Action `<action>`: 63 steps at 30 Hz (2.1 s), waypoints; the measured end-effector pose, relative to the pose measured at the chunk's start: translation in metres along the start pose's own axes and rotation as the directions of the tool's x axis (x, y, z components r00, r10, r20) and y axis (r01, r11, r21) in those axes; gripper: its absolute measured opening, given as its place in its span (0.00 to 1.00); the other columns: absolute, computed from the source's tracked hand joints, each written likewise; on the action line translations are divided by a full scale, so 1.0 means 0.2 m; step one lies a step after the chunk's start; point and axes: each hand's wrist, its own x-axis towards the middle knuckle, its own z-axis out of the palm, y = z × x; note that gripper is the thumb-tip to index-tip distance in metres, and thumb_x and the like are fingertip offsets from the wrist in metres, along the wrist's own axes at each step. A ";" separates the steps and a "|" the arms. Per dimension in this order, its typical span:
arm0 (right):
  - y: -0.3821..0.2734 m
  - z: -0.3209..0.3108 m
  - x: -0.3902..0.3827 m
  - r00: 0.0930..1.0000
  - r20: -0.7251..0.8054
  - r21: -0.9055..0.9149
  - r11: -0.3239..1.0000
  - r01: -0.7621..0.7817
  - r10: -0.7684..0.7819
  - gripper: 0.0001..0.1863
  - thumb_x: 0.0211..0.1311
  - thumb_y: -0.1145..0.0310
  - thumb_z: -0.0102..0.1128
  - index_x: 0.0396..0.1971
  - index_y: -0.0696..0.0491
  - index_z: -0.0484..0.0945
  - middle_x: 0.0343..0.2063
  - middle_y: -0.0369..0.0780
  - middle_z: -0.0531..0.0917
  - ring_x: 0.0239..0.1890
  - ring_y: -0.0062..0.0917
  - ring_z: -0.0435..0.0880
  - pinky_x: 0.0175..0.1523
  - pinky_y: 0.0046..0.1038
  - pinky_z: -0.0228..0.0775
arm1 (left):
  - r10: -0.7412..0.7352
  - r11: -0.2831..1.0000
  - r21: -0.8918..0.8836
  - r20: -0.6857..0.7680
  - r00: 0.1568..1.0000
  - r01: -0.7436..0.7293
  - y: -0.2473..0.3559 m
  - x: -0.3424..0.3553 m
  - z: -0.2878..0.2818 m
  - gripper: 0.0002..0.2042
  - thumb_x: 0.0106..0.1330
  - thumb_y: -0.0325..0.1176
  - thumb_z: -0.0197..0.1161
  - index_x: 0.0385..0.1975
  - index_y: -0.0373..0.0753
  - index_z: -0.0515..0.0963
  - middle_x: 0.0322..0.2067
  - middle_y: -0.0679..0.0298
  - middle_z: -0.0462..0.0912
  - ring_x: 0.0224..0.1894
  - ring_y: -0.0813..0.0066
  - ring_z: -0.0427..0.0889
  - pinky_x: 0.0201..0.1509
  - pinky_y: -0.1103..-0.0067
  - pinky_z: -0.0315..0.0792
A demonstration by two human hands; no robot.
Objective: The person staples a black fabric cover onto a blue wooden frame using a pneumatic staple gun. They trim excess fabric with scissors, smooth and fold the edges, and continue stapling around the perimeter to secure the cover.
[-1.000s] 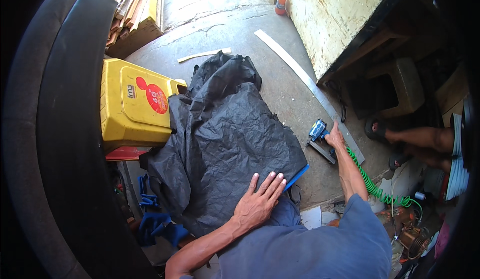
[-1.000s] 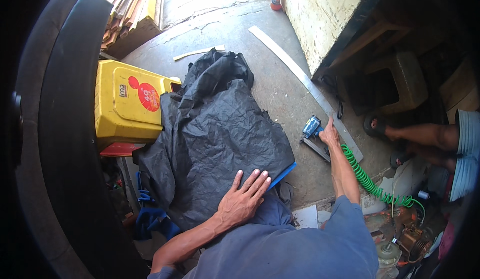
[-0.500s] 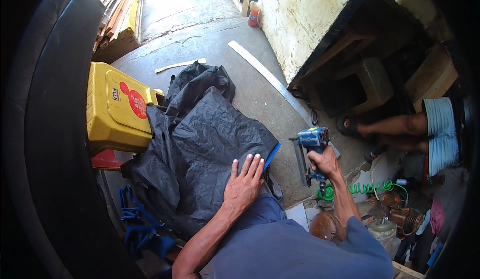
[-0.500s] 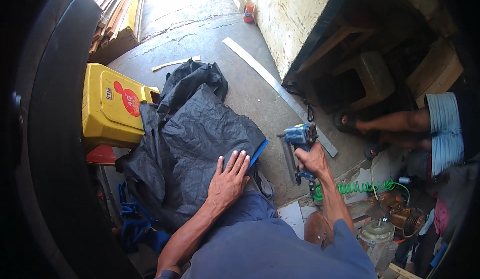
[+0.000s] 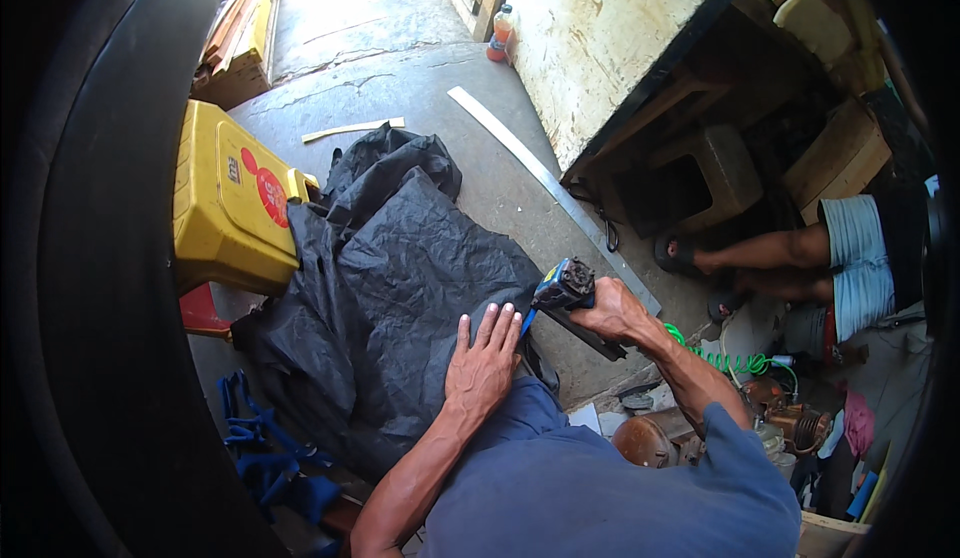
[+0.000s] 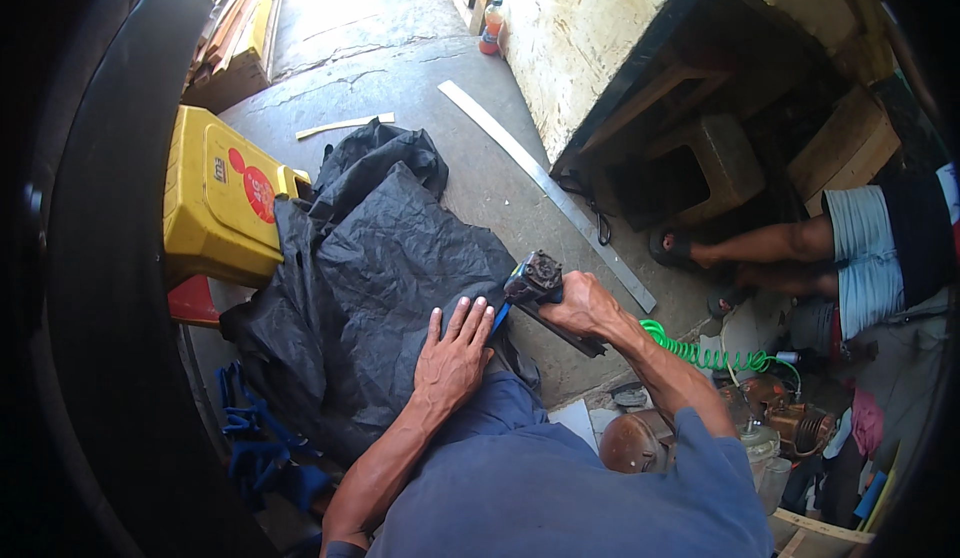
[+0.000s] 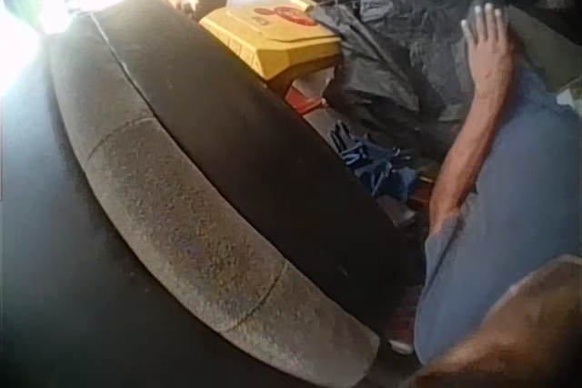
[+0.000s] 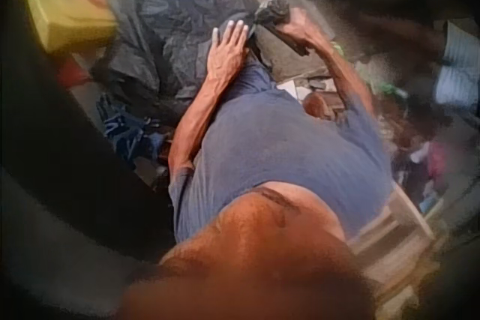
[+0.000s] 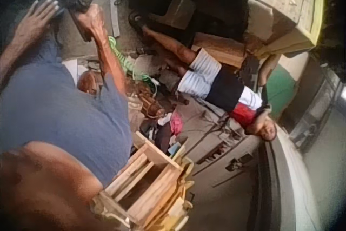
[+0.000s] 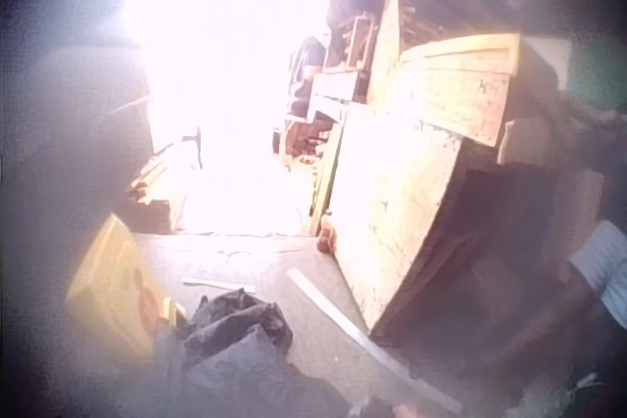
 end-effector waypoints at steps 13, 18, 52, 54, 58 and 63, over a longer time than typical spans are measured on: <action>-0.07 -0.02 -0.04 0.996 -0.009 0.031 0.996 -0.089 0.089 0.23 0.49 0.58 0.66 0.31 0.68 0.85 0.23 0.55 0.85 0.27 0.40 0.88 0.39 0.41 0.79 | -0.058 0.998 0.009 0.059 0.997 0.057 0.00 -0.07 -0.05 0.40 0.70 0.49 0.62 0.80 0.48 0.55 0.80 0.67 0.54 0.82 0.57 0.48 0.81 0.47 0.42; -0.08 -0.02 -0.12 0.996 -0.047 0.163 0.984 -0.070 0.078 0.23 0.49 0.57 0.67 0.34 0.65 0.86 0.25 0.54 0.87 0.30 0.40 0.89 0.40 0.41 0.78 | -0.057 0.998 0.005 0.052 0.997 0.056 0.00 -0.06 -0.05 0.40 0.69 0.49 0.63 0.80 0.48 0.54 0.80 0.66 0.53 0.82 0.57 0.46 0.82 0.47 0.41; -0.08 0.12 -0.11 0.998 -0.051 0.022 0.999 -0.036 0.037 0.23 0.50 0.60 0.66 0.32 0.69 0.84 0.23 0.54 0.86 0.29 0.37 0.89 0.40 0.40 0.78 | -0.282 0.959 0.070 0.132 0.950 0.275 -0.01 -0.68 -0.37 0.41 0.64 0.59 0.65 0.77 0.53 0.62 0.79 0.67 0.56 0.82 0.55 0.45 0.81 0.43 0.35; -0.10 0.07 -0.11 0.994 -0.054 0.071 0.994 -0.087 0.091 0.23 0.50 0.59 0.67 0.32 0.68 0.84 0.24 0.52 0.86 0.28 0.35 0.89 0.39 0.39 0.78 | -0.320 0.947 0.059 0.121 0.940 0.315 -0.02 -0.75 -0.42 0.40 0.63 0.61 0.65 0.75 0.53 0.65 0.79 0.65 0.57 0.82 0.52 0.45 0.80 0.40 0.33; -0.17 0.04 -0.20 0.995 -0.032 0.108 0.990 -0.096 0.100 0.23 0.50 0.58 0.68 0.34 0.67 0.85 0.24 0.50 0.86 0.28 0.35 0.88 0.39 0.38 0.78 | -0.302 0.953 0.055 0.099 0.948 0.298 -0.02 -0.79 -0.38 0.41 0.63 0.61 0.66 0.75 0.54 0.66 0.79 0.64 0.57 0.82 0.52 0.44 0.80 0.40 0.32; -0.26 0.11 -0.27 0.994 0.047 0.020 0.995 -0.098 0.097 0.23 0.50 0.59 0.66 0.33 0.68 0.85 0.23 0.52 0.85 0.28 0.37 0.88 0.39 0.40 0.77 | -0.315 0.949 0.038 0.081 0.946 0.313 0.00 -0.79 -0.35 0.40 0.62 0.60 0.67 0.75 0.57 0.65 0.79 0.65 0.56 0.82 0.52 0.43 0.80 0.40 0.32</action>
